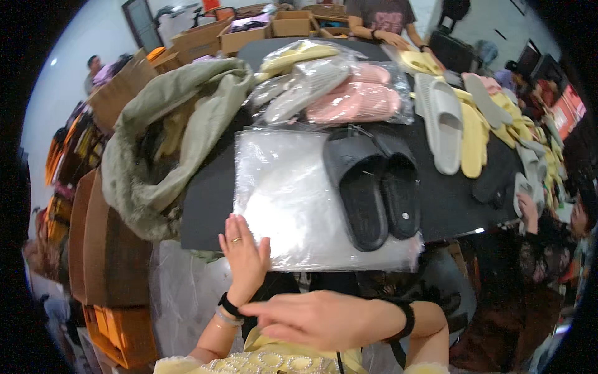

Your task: Packing pairs of slippers into plastic bags at a workshop table.

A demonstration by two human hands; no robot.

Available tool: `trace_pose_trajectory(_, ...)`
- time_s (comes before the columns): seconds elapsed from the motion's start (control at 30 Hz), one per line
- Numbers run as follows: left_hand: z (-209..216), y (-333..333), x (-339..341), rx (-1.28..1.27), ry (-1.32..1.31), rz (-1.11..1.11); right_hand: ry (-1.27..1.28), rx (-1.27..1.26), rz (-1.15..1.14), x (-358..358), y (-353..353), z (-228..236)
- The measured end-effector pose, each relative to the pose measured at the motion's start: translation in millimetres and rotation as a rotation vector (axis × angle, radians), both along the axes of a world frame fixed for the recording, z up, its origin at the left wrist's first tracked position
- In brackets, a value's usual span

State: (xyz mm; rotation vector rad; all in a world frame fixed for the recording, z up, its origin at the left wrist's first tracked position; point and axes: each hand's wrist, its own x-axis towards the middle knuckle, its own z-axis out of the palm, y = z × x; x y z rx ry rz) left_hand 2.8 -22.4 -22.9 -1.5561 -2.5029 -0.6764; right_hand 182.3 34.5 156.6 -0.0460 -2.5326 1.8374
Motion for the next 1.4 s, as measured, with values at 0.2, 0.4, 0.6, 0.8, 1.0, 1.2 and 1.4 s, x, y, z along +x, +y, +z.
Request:
trace_pose_trajectory(0.2,-4,-7,-10,0.009,-0.033,0.002,0.129,-0.877,-0.076,-97,43,20)
trace_pose_trajectory(0.4,29,-14,-35,-0.058,-0.062,-0.186,0.359,-1.023,-1.048,-157,189,-135)
trace_pose_trajectory(0.6,159,7,-157,-0.282,-0.298,-0.477,0.327,-0.650,-1.214,-158,176,-181)
trace_pose_trajectory(0.8,111,92,-373,0.132,0.081,0.066,0.300,-0.718,-1.196,-165,170,-174)
trace_pose_trajectory(1.0,-78,95,-335,-0.056,-0.656,-0.211,0.283,-0.743,-1.173,-169,168,-171)
trace_pose_trajectory(1.2,-52,73,-307,-0.149,-0.915,-0.408,0.221,-0.669,-1.207,-168,168,-167)
trace_pose_trajectory(1.4,7,110,-397,-0.168,-0.483,0.274,0.198,-0.643,-1.205,-164,173,-170)
